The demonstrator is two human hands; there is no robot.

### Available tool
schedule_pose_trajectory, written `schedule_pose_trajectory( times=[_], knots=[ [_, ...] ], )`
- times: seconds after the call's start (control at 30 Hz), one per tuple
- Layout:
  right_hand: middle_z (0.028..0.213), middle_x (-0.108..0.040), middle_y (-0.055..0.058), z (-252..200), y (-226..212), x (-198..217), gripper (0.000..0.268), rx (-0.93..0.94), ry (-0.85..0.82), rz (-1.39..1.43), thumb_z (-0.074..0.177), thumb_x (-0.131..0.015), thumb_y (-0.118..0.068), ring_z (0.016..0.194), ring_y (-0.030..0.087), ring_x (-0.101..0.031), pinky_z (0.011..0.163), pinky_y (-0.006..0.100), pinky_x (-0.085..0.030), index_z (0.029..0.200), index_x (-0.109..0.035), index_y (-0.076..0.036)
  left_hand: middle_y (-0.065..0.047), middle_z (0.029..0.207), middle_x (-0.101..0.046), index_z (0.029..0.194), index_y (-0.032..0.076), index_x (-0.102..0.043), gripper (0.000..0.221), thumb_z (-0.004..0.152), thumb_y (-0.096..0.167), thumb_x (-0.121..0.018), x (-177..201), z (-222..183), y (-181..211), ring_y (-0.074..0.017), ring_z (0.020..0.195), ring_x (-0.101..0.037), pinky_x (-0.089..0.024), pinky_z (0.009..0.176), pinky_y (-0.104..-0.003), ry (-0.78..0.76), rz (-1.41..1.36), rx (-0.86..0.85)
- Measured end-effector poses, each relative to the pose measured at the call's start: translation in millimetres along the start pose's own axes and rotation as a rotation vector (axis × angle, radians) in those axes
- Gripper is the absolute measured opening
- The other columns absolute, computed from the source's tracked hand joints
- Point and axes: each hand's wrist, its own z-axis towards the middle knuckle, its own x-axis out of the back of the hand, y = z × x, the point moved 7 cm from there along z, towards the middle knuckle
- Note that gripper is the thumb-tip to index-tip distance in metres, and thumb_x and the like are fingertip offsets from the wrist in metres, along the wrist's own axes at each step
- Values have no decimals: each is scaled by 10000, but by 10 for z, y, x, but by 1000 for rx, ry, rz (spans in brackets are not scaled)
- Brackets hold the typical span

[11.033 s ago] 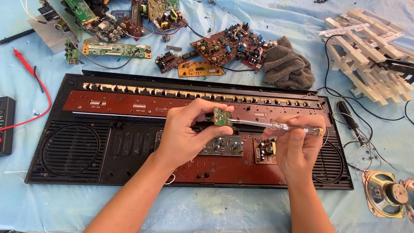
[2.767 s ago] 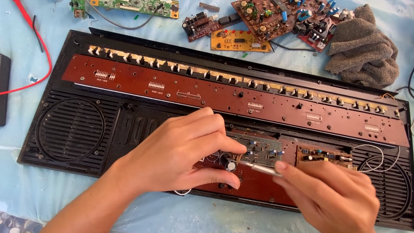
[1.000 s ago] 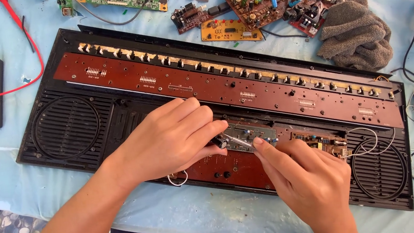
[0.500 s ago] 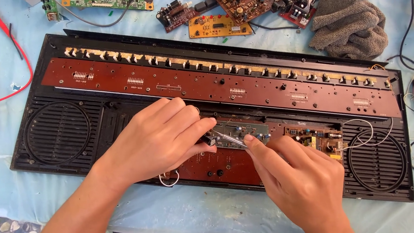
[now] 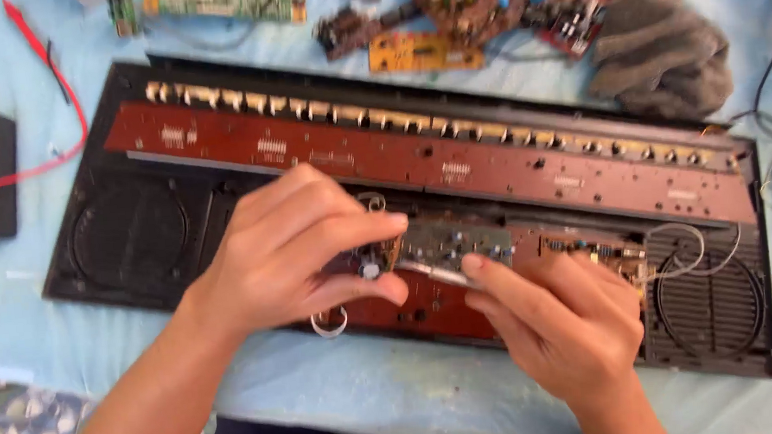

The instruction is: Repairing the internal electronics of a keyboard using a screwdriver and inspecting circuit boards.

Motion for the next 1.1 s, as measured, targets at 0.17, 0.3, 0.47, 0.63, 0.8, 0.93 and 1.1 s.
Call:
schedule_pose_trajectory(
  times=[0.17, 0.3, 0.47, 0.63, 0.8, 0.93, 1.1],
  knots=[
    [839, -663, 86, 38, -28, -44, 186, 2, -3, -10, 972, -729, -151, 637, 201, -532, 579, 334, -392, 1143, -757, -85, -110, 973, -710, 1101, -8, -675, 376, 949, 331, -730, -25, 36, 13, -275, 815, -688, -577, 737, -373, -26, -37, -32],
    [864, -659, 88, -35, 19, -42, 184, -7, 25, -69, 976, -762, -118, 647, 201, -521, 601, 326, -420, 1159, -756, -112, -76, 955, -700, 1157, 19, -667, 406, 938, 340, -785, -71, -35, 11, -240, 787, -656, -552, 719, -353, -44, -24, -16],
    [879, -669, 85, -19, 17, -40, 184, 6, 26, -76, 981, -755, -109, 648, 202, -510, 597, 322, -403, 1165, -756, -106, -63, 960, -705, 1175, 29, -666, 399, 952, 342, -777, -80, -61, 1, -233, 764, -638, -526, 694, -349, -44, -19, -13],
    [877, -660, 70, -7, -12, -27, 165, 28, 27, -149, 988, -759, -126, 642, 210, -496, 608, 340, -378, 1152, -772, -117, -58, 953, -691, 1186, 26, -656, 388, 961, 312, -789, -105, -66, 7, -240, 765, -616, -505, 692, -351, -63, -34, -5],
    [862, -698, 76, 1, -85, -9, 133, 51, 50, -237, 979, -774, -111, 633, 196, -525, 578, 328, -346, 1111, -792, -109, -69, 948, -686, 1179, 19, -642, 391, 947, 284, -814, -125, -75, -2, -248, 760, -606, -508, 701, -358, -64, -70, 17],
    [843, -679, 68, -2, -168, -14, 116, 73, 62, -317, 978, -785, -115, 619, 220, -515, 573, 342, -349, 1093, -802, -112, -77, 955, -689, 1169, 9, -641, 402, 938, 274, -836, -127, -80, -20, -252, 765, -606, -514, 704, -359, -65, -47, 23],
    [826, -687, 63, 10, -178, -64, 134, 3, 52, -254, 965, -786, -91, 578, 178, -481, 540, 289, -410, 1097, -799, -70, -92, 962, -675, 1173, -13, -640, 388, 967, 271, -805, -163, -94, -39, -253, 754, -579, -518, 696, -357, -70, 21, 14]
  ],
)
